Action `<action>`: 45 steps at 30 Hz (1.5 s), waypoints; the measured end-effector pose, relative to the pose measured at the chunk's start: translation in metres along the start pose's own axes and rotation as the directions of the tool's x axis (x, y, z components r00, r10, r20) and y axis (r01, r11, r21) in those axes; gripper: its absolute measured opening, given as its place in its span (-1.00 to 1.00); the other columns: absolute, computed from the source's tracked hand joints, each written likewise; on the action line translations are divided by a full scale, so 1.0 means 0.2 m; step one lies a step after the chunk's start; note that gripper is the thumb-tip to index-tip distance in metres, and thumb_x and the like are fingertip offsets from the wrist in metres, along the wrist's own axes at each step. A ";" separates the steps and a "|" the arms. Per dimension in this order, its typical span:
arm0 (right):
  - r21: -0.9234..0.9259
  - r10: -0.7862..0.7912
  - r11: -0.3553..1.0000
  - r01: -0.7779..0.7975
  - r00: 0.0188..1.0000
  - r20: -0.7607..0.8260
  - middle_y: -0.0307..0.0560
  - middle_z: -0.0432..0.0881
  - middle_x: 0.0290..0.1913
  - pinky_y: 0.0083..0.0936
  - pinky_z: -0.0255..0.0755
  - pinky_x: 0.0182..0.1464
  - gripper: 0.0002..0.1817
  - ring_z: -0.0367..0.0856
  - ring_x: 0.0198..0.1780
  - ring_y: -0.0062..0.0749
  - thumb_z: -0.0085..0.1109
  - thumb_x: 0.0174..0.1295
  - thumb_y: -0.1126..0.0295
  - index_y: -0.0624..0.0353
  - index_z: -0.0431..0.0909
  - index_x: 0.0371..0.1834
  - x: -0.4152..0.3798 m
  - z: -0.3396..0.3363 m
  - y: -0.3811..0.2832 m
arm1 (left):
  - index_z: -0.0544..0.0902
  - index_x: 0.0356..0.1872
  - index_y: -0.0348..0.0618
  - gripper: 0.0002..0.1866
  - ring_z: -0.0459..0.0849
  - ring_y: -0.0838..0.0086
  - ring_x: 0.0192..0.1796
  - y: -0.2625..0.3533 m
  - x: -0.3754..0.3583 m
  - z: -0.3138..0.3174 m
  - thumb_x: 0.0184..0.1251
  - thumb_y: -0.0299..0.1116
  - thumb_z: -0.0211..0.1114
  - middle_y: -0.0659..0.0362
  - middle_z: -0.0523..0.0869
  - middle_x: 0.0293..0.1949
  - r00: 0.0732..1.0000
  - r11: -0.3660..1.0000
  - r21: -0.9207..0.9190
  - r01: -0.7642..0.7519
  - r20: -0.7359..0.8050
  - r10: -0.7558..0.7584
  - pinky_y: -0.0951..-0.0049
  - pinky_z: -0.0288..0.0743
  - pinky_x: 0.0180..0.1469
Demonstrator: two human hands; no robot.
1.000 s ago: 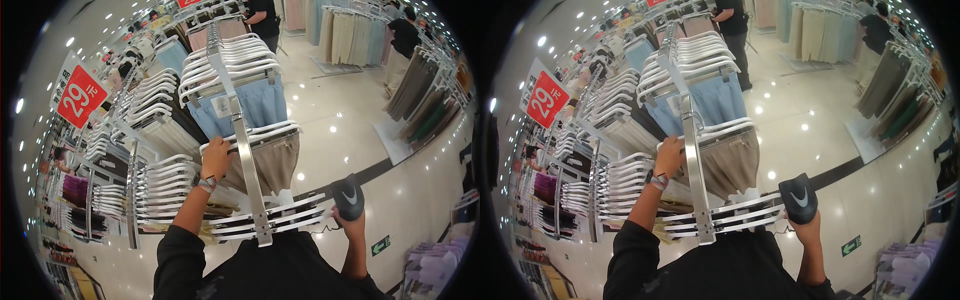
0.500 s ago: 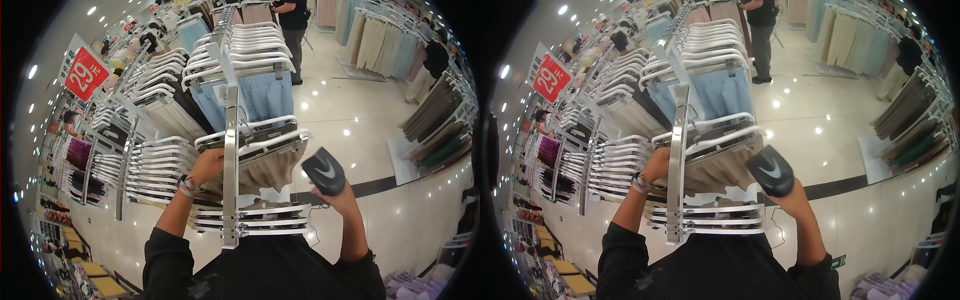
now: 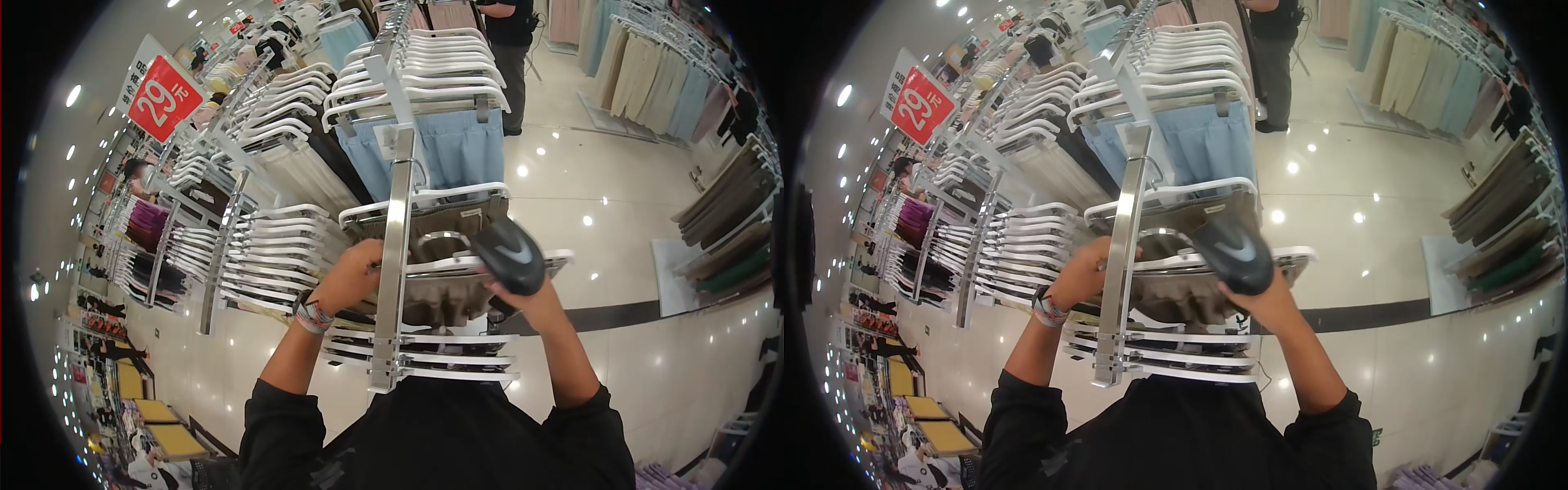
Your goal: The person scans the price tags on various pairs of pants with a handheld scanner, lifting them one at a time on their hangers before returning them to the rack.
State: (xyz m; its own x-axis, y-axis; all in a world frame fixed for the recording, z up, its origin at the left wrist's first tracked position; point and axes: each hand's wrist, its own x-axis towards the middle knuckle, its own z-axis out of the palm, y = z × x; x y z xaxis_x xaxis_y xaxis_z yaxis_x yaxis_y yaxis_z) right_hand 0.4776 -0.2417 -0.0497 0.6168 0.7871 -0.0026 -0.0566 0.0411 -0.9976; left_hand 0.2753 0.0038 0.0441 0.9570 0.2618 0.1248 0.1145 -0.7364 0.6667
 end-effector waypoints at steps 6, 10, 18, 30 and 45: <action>0.282 -0.078 0.944 0.169 0.949 -0.306 0.05 0.62 0.10 -0.41 0.58 0.11 -0.43 0.64 0.04 -0.29 0.20 0.21 0.68 0.30 0.36 0.32 -0.23 -0.15 -0.19 | 0.65 0.04 -0.22 -0.72 0.68 0.28 0.00 0.02 -0.22 -0.09 0.31 -0.47 0.29 0.06 0.72 -0.05 0.994 0.997 -0.026 0.069 -0.086 -0.071 0.37 0.52 0.07; 0.195 -0.170 0.916 0.350 0.780 -0.603 0.09 0.62 0.06 -0.41 0.56 0.14 -0.48 0.61 0.04 -0.30 0.21 0.21 0.62 0.36 0.39 0.28 -0.51 -0.20 -0.27 | 0.64 0.06 -0.20 -0.65 0.66 0.19 0.06 -0.01 -0.49 -0.03 0.25 -0.37 0.39 0.07 0.70 -0.01 1.000 0.993 -0.118 0.013 0.007 -0.012 0.34 0.51 0.12; -0.032 -0.238 0.887 0.460 0.397 -0.887 0.13 0.41 0.32 -0.28 0.48 0.29 -0.41 0.47 0.28 -0.17 0.08 0.32 0.60 0.29 0.22 0.44 -1.21 -0.10 -0.28 | 0.58 0.16 -0.05 -0.45 0.55 0.16 0.15 -0.05 -0.78 0.12 0.13 -0.14 0.44 0.13 0.60 0.15 0.968 0.933 0.280 -0.225 -0.042 0.246 0.17 0.37 0.19; -0.209 -0.351 0.898 0.387 0.342 -0.872 0.23 0.50 0.19 -0.32 0.50 0.26 -0.44 0.54 0.19 -0.13 0.15 0.28 0.56 0.40 0.27 0.35 -1.83 0.38 -0.38 | 0.66 0.10 0.05 -0.61 0.53 0.28 0.17 -0.21 -0.57 0.26 0.27 -0.12 0.31 0.20 0.64 0.08 0.883 0.872 0.431 -0.233 -0.283 0.376 0.08 0.27 0.30; 0.265 -0.063 0.935 0.234 0.849 -0.524 0.21 0.48 0.23 -0.17 0.45 0.27 -0.33 0.50 0.27 0.07 0.25 0.20 0.53 0.33 0.24 0.39 -1.69 0.58 -0.27 | 0.68 -0.01 -0.17 -0.69 0.59 0.10 0.10 0.15 -0.90 0.44 0.22 -0.39 0.35 0.02 0.68 0.01 0.796 0.966 0.117 -0.229 -0.550 0.255 0.16 0.40 0.18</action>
State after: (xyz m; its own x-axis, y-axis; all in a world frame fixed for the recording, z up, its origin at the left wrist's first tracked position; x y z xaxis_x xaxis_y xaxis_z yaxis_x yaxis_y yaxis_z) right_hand 0.1808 -0.4381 0.0130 0.9389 0.3432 0.0245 -0.1171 0.3856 -0.9152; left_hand 0.1302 -0.1205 -0.0232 0.6441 0.3635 0.6731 -0.0770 -0.8446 0.5298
